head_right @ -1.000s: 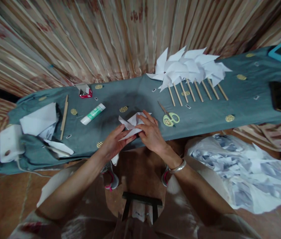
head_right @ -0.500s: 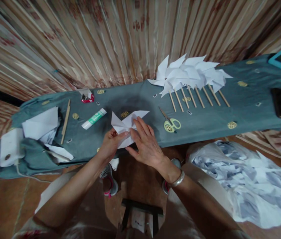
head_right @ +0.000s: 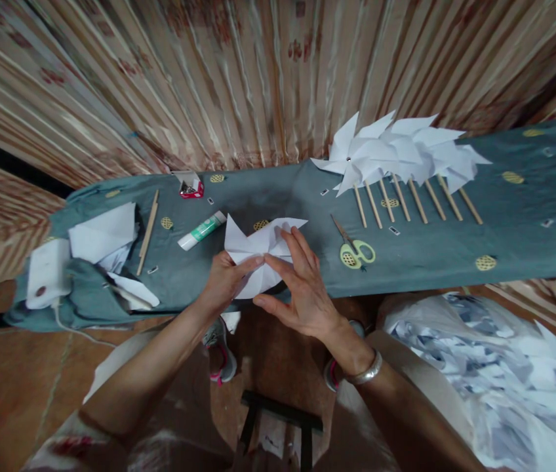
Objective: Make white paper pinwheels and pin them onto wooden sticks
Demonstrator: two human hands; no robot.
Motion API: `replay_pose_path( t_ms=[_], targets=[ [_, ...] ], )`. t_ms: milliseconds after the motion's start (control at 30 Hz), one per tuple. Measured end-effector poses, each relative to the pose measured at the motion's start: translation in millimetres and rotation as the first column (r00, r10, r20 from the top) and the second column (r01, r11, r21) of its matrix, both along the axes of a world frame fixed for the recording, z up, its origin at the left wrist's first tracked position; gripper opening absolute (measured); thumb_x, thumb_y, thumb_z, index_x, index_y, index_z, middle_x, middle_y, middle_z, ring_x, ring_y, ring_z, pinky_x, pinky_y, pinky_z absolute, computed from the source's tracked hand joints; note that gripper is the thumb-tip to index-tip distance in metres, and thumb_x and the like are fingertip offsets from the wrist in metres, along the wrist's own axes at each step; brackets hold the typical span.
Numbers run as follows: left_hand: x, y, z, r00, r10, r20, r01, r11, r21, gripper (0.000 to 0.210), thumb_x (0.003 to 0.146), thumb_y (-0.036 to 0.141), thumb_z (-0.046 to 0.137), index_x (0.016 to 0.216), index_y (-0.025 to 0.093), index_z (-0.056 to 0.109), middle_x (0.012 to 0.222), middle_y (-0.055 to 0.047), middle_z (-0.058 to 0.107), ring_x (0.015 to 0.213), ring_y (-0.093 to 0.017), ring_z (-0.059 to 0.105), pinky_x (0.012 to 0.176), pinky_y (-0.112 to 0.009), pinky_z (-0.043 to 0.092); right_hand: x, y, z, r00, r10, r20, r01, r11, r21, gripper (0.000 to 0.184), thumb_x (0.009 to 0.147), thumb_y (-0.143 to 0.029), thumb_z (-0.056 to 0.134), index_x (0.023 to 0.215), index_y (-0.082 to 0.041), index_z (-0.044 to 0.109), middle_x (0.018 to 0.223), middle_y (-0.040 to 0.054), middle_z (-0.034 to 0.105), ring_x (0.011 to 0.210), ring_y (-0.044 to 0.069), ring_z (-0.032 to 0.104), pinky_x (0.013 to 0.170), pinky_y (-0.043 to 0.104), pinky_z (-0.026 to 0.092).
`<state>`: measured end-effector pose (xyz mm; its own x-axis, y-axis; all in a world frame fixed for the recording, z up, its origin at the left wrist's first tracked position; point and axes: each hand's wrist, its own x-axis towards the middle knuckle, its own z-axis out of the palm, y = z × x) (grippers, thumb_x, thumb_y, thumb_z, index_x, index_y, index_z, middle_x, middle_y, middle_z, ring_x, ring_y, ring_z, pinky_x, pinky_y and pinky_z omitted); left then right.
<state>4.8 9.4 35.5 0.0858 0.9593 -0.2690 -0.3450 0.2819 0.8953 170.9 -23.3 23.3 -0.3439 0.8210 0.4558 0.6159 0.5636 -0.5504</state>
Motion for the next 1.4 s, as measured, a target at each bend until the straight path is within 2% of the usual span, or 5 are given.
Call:
replay_pose_path(
  t_ms=[800,1000,1167,1300,1400],
  targets=[
    [2,2,-2.7,0.999,0.039,-0.033,-0.040,0.999,-0.029,0.029,0.056,0.024,0.085,0.081,0.013,0.076,0.078,-0.003,0.075,0.067,-0.015,0.064,0.067,-0.026,0.048,-8,2,5.9,1.000,-0.025,-0.002,0.025,0.998,0.066,0.046,0.089,-0.047,0.056,0.130,-0.027,0.052,0.158,0.0093,0.028,0.147,0.037,0.019,0.113,0.062,0.027],
    [1,6,-3.8,0.996,0.078,-0.043,-0.080,0.996,-0.036,0.029,0.053,0.025,0.085,0.078,0.013,0.075,0.076,-0.004,0.074,0.065,-0.016,0.064,0.065,-0.028,0.049,-1,3,14.6,0.995,-0.079,-0.063,0.083,0.994,0.072,0.051,0.092,-0.044,0.051,0.141,-0.032,0.042,0.159,0.0041,0.026,0.148,0.034,0.018,0.117,0.059,0.022],
    [-1,8,-2.3,0.994,0.100,-0.048,-0.102,0.993,-0.056,0.030,0.052,0.025,0.086,0.077,0.013,0.075,0.075,-0.004,0.074,0.063,-0.016,0.064,0.065,-0.028,0.050,8,8,7.1,0.881,-0.317,-0.350,0.258,0.944,-0.205,0.060,0.090,-0.045,0.057,0.144,-0.027,0.039,0.154,0.0109,0.038,0.143,0.031,0.034,0.115,0.054,0.032],
    [0,6,-1.9,0.995,0.083,-0.050,-0.087,0.994,-0.066,0.034,0.051,0.026,0.087,0.080,0.013,0.075,0.076,-0.004,0.074,0.064,-0.016,0.064,0.066,-0.028,0.050,4,16,0.2,0.645,-0.465,-0.607,0.021,0.805,-0.594,0.064,0.080,-0.054,0.067,0.132,-0.020,0.051,0.129,0.0139,0.064,0.118,0.030,0.062,0.098,0.047,0.051],
    [2,4,-4.3,0.997,0.055,-0.051,-0.058,0.997,-0.057,0.034,0.051,0.027,0.087,0.080,0.014,0.075,0.077,-0.003,0.074,0.065,-0.016,0.064,0.066,-0.028,0.050,-2,19,5.4,0.582,-0.505,-0.637,-0.147,0.705,-0.694,0.066,0.068,-0.052,0.077,0.123,-0.021,0.057,0.108,0.0084,0.073,0.096,0.028,0.071,0.086,0.044,0.058]
  ],
)
